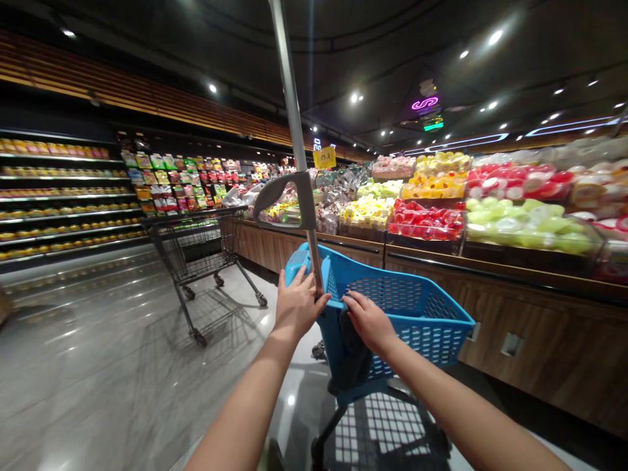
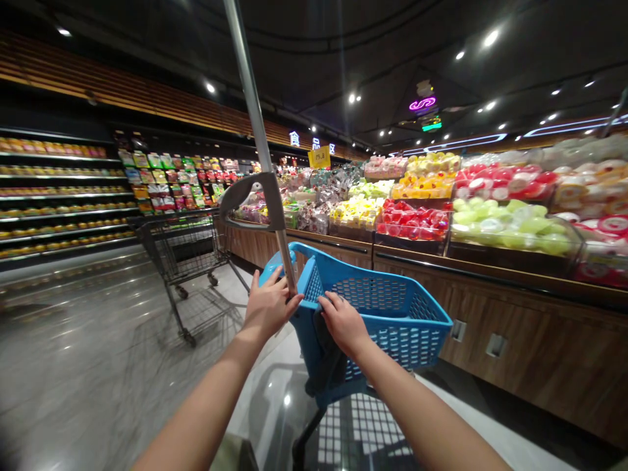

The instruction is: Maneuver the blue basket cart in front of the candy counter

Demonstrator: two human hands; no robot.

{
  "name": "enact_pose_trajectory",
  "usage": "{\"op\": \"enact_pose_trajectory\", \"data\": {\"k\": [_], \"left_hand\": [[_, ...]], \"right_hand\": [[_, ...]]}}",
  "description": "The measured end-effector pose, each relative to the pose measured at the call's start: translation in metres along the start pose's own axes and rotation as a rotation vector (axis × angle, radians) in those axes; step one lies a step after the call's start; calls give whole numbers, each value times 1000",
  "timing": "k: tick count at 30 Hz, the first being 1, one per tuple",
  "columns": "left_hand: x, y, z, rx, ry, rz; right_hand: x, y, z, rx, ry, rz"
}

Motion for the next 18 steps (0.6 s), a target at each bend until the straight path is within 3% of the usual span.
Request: {"op": "enact_pose_trajectory", "data": {"k": [5, 13, 18], "left_hand": [[3, 0, 0, -8, 30, -7], [4, 0, 0, -5, 73, -26], [2, 2, 6, -74, 141, -38]], "right_hand": [[-4, -13, 19, -33, -42, -19], [-26, -53, 76, -79, -187, -22], [-34, -57, 76, -59, -251, -31]]}}
Point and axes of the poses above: each hand's wrist, its own y-axis towards the middle knuckle, its own x-axis out of the palm, z = x × y, the point moved 2 cm from there along y, towards the middle knuckle, and after that the axes turned 11 degrees about z, right-handed, at the moved point
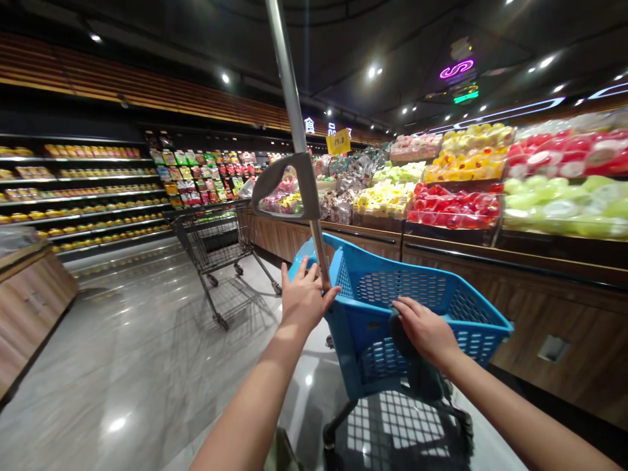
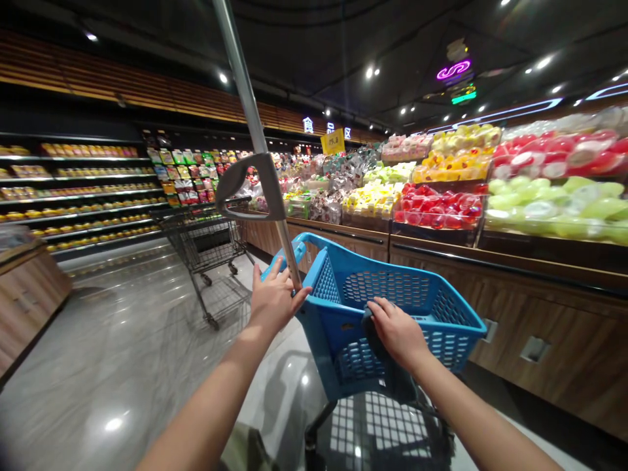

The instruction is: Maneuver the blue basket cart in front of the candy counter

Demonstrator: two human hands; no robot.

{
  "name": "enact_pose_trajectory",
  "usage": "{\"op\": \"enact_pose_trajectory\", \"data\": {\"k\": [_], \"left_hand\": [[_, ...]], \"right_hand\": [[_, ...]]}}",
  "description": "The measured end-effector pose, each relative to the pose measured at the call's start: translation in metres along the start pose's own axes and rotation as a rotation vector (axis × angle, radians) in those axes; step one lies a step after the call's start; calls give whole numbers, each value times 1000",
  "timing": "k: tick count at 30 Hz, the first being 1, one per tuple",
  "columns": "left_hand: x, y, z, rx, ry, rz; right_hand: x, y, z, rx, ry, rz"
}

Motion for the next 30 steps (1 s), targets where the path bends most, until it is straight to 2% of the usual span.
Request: {"op": "enact_pose_trajectory", "data": {"k": [4, 8, 12, 14, 16, 19, 25, 30], "left_hand": [[0, 3, 1, -56, 80, 6], [5, -1, -5, -128, 113, 60], [4, -29, -6, -192, 35, 229], [3, -46, 1, -114, -8, 300], [6, -57, 9, 43, -26, 265], [17, -58, 16, 244, -4, 113], [35, -43, -2, 187, 26, 15], [35, -43, -11, 170, -14, -50]], "right_hand": [[-4, 2, -11, 42, 21, -16], [-8, 3, -21, 62, 66, 7], [-9, 5, -33, 68, 110, 30], [-8, 7, -39, 67, 133, 41], [-7, 9, -45, 66, 144, 52], [-3, 12, -54, 67, 131, 51], [4, 14, -64, 29, 92, -23], [-4, -5, -47, 29, 37, -48]]}}
Point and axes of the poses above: each hand's wrist, its own y-axis towards the middle knuckle, its own x-axis out of the palm, z = x × y, the point moved 2 cm from there along y, towards the middle knuckle, and after that the axes turned 11 degrees about z, right-handed, at the moved point
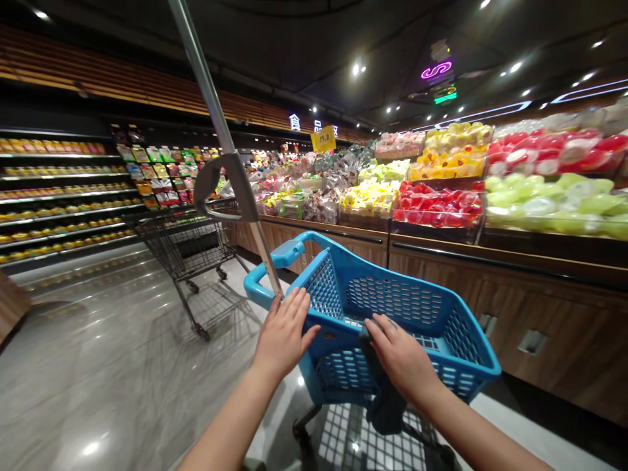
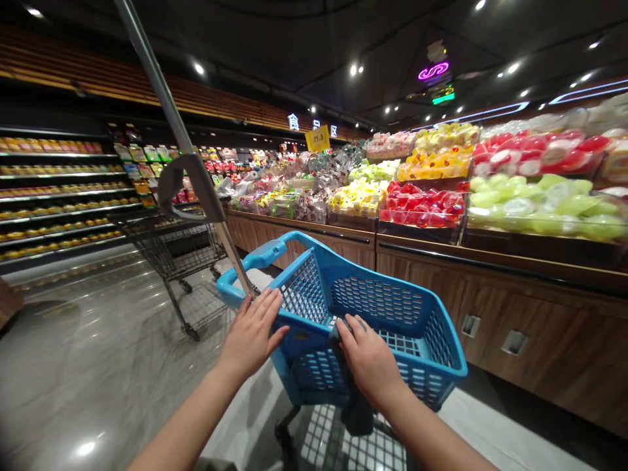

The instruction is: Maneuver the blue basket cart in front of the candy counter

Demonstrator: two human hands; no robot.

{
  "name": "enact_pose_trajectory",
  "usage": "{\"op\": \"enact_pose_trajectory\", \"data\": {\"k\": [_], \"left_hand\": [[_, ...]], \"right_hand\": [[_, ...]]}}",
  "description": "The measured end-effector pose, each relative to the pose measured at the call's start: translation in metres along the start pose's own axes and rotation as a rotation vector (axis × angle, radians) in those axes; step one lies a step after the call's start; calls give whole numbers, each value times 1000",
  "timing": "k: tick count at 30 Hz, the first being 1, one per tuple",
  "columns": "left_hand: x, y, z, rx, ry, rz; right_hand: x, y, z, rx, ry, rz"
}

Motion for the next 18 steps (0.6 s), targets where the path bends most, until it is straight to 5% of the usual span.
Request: {"op": "enact_pose_trajectory", "data": {"k": [7, 12, 18], "left_hand": [[4, 1, 11, -44, -45, -22], [17, 1, 30, 40, -87, -53], [22, 4, 14, 34, -52, -103]], "right_hand": [[-16, -29, 29, 33, -71, -18], [2, -1, -2, 54, -77, 11], [29, 30, -39, 10, -30, 39]]}}
Point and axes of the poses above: each hand's wrist, its own y-axis towards the middle knuckle, its own x-axis out of the palm, z = x × y, the point moved 2 cm from there along y, towards the middle knuckle, and after that the axes turned 11 degrees about z, right-handed, at the moved point
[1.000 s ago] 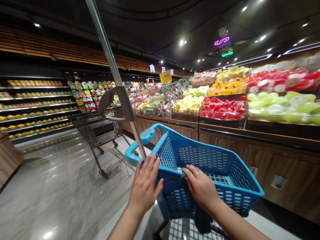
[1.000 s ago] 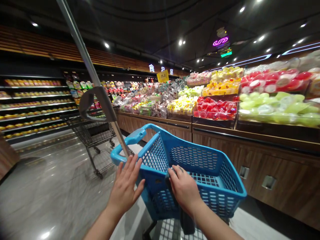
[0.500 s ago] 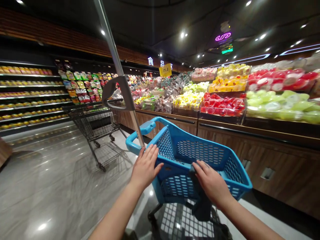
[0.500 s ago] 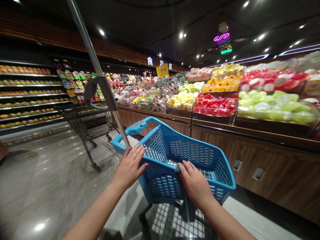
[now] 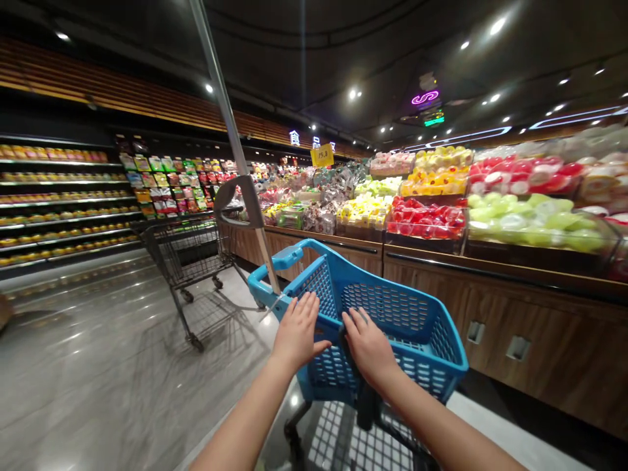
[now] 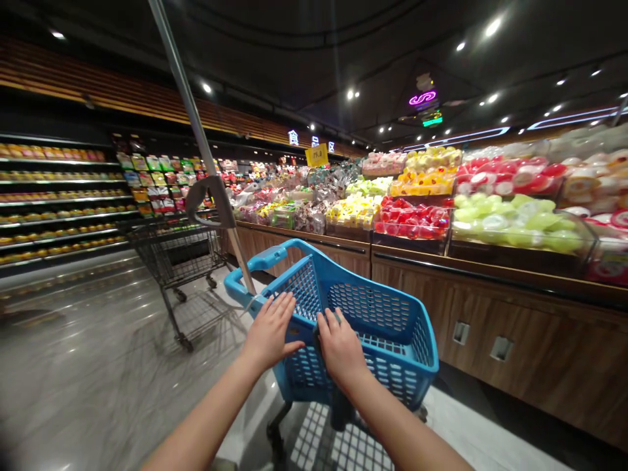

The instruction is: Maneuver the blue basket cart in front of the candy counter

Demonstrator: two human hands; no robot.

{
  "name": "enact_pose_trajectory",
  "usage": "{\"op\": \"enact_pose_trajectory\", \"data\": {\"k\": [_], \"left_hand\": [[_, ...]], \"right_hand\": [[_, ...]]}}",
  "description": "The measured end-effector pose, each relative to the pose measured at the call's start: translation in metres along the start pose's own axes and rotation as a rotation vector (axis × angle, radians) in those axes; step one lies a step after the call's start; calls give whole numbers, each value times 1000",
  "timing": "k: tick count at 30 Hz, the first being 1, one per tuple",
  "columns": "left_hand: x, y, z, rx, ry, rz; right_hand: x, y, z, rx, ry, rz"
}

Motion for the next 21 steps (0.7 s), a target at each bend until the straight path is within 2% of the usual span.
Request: {"op": "enact_pose_trajectory", "data": {"k": [5, 11, 17, 21], "left_hand": [[1, 6, -19, -11, 34, -39], [5, 5, -26, -9, 23, -3], [8, 6, -20, -32, 20, 0], [14, 7, -6, 16, -19, -15]], "right_hand": [[-1, -5, 7, -51, 19, -36], [-22, -34, 36, -81, -51, -83], [-50, -71, 73, -42, -68, -104], [-48, -67, 71, 2, -43, -69]]}}
Point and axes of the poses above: each hand's wrist, its own y-axis towards the middle knuckle, its own x-axis out of the palm, z = x × y, the point moved 2 cm from there along y, towards the middle knuckle, and after that the axes turned 11 degrees about z, right-handed, at the moved point
